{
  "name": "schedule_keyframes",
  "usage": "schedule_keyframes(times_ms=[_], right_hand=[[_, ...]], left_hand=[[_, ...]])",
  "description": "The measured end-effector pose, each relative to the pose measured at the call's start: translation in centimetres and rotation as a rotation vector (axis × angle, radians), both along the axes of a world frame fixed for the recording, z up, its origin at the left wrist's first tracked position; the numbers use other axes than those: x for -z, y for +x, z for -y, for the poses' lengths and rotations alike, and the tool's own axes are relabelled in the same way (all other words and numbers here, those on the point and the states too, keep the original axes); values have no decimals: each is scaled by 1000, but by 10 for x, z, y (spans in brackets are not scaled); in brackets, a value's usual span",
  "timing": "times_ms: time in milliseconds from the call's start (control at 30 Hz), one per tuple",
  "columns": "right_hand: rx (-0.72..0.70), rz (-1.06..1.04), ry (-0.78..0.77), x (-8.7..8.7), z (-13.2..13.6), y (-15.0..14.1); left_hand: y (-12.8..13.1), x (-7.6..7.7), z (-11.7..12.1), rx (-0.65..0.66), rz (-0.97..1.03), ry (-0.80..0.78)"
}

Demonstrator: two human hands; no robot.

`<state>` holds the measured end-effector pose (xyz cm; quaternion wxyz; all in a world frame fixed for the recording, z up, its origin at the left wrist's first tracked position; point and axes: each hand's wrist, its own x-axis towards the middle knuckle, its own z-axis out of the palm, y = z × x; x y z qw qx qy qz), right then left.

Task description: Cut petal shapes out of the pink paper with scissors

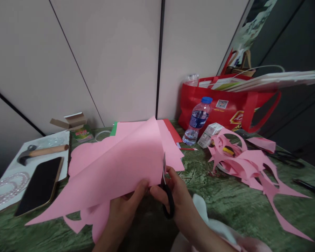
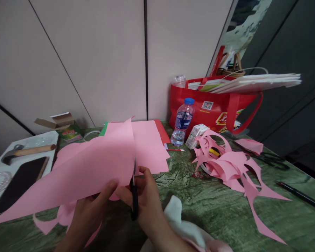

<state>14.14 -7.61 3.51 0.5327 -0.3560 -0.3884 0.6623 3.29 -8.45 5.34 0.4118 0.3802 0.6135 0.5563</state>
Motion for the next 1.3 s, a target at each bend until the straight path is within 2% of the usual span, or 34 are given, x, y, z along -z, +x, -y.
schedule_keyframes(times_ms=[333,900,1100,1300], right_hand=[[54,14,-39,7,-1,-1],[51,195,23,-1,-2,0],[52,214,7,-4,-2,0],[29,210,-28,-4,-1,0]], left_hand=[[0,-3,1,18,34,6],[-1,-2,0,-44,4,39],[-3,2,-2,-44,19,76],[-4,0,-1,-61,32,50]])
